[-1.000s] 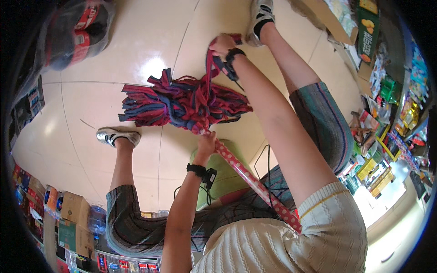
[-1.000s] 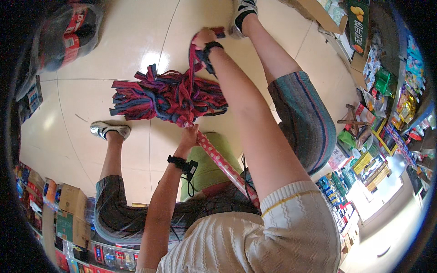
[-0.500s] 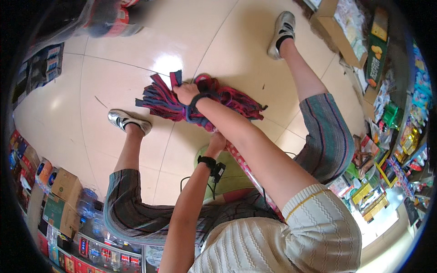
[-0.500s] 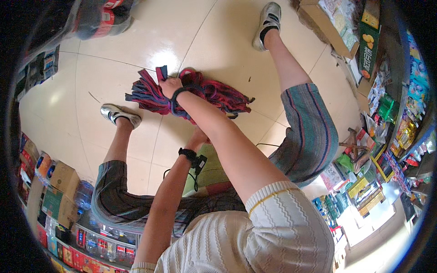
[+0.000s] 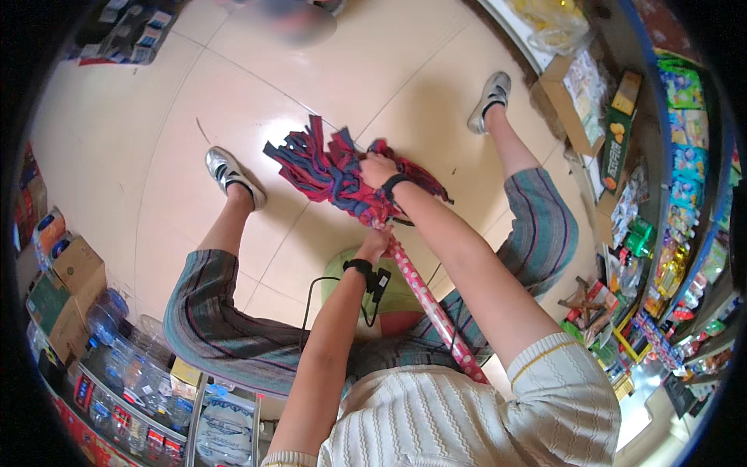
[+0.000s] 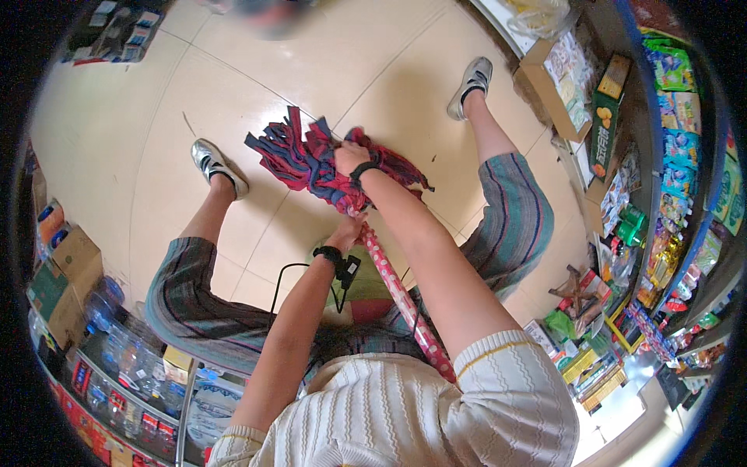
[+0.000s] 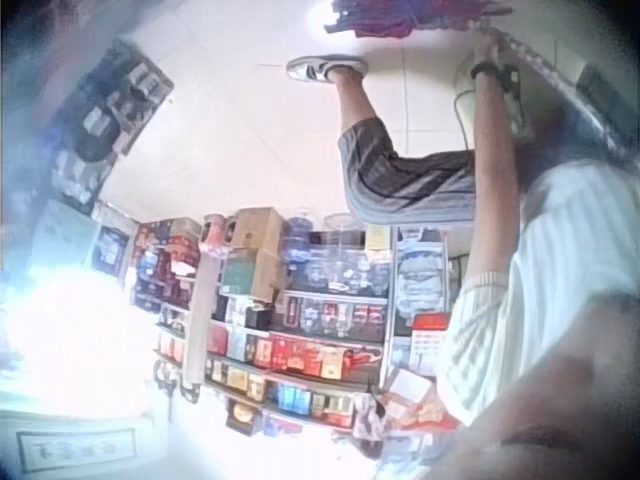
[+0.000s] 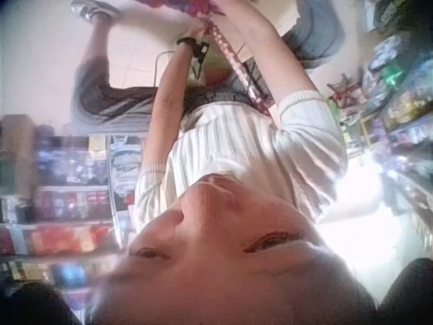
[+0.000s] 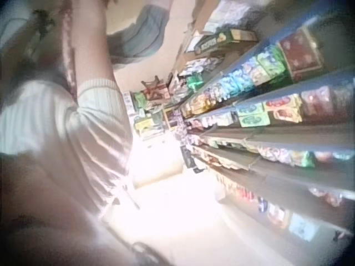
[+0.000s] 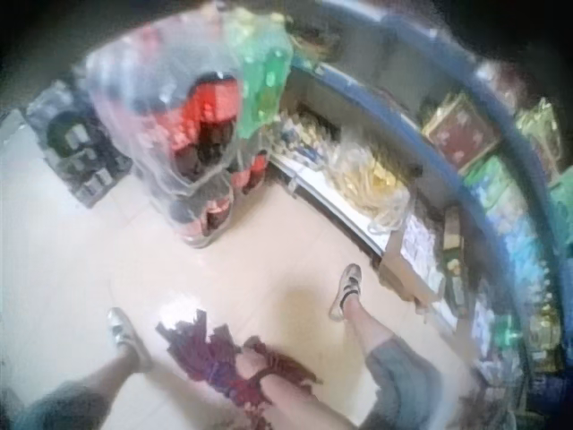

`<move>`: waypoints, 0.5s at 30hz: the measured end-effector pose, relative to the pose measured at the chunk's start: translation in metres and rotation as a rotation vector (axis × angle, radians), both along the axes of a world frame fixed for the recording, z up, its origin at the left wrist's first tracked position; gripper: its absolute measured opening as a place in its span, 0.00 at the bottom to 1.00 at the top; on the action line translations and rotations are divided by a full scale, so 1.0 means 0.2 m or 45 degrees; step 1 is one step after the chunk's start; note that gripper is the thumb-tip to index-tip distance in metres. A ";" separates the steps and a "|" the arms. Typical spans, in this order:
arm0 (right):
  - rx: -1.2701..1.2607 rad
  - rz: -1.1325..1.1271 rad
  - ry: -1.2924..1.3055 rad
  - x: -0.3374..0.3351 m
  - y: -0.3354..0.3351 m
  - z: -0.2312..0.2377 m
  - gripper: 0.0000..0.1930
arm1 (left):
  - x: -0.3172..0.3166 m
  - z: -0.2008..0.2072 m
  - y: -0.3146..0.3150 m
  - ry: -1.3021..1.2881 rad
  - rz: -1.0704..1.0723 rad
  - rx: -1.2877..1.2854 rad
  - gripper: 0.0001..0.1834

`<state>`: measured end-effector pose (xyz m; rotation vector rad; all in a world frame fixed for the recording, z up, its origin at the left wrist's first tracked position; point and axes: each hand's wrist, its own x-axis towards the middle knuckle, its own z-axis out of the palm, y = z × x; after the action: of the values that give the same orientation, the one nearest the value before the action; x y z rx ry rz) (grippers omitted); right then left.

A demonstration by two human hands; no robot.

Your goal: Assembling a colorful strip-head mop by attaching the head and handle together while sitting on a stool.

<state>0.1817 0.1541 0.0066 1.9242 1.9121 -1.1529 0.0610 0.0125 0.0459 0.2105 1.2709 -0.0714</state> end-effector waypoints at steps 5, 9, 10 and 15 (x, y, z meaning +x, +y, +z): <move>-0.261 0.133 -0.125 0.06 -0.13 0.11 0.20 | -0.11 0.08 -0.05 -0.255 -0.107 0.237 0.14; -0.208 0.040 -0.025 -0.05 -0.14 0.20 0.21 | -0.24 0.03 -0.10 -0.169 -0.064 0.092 0.13; -0.266 -0.030 0.030 -0.06 -0.14 0.22 0.20 | -0.27 0.02 -0.11 -0.178 -0.163 0.173 0.13; -0.119 -0.287 -0.001 0.04 -0.20 0.38 0.16 | -0.39 0.02 -0.07 -0.042 -0.200 0.022 0.15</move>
<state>0.1902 0.1144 0.0822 2.1289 1.6414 -1.2756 -0.0170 -0.0023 0.0493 0.3250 1.2213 -0.1908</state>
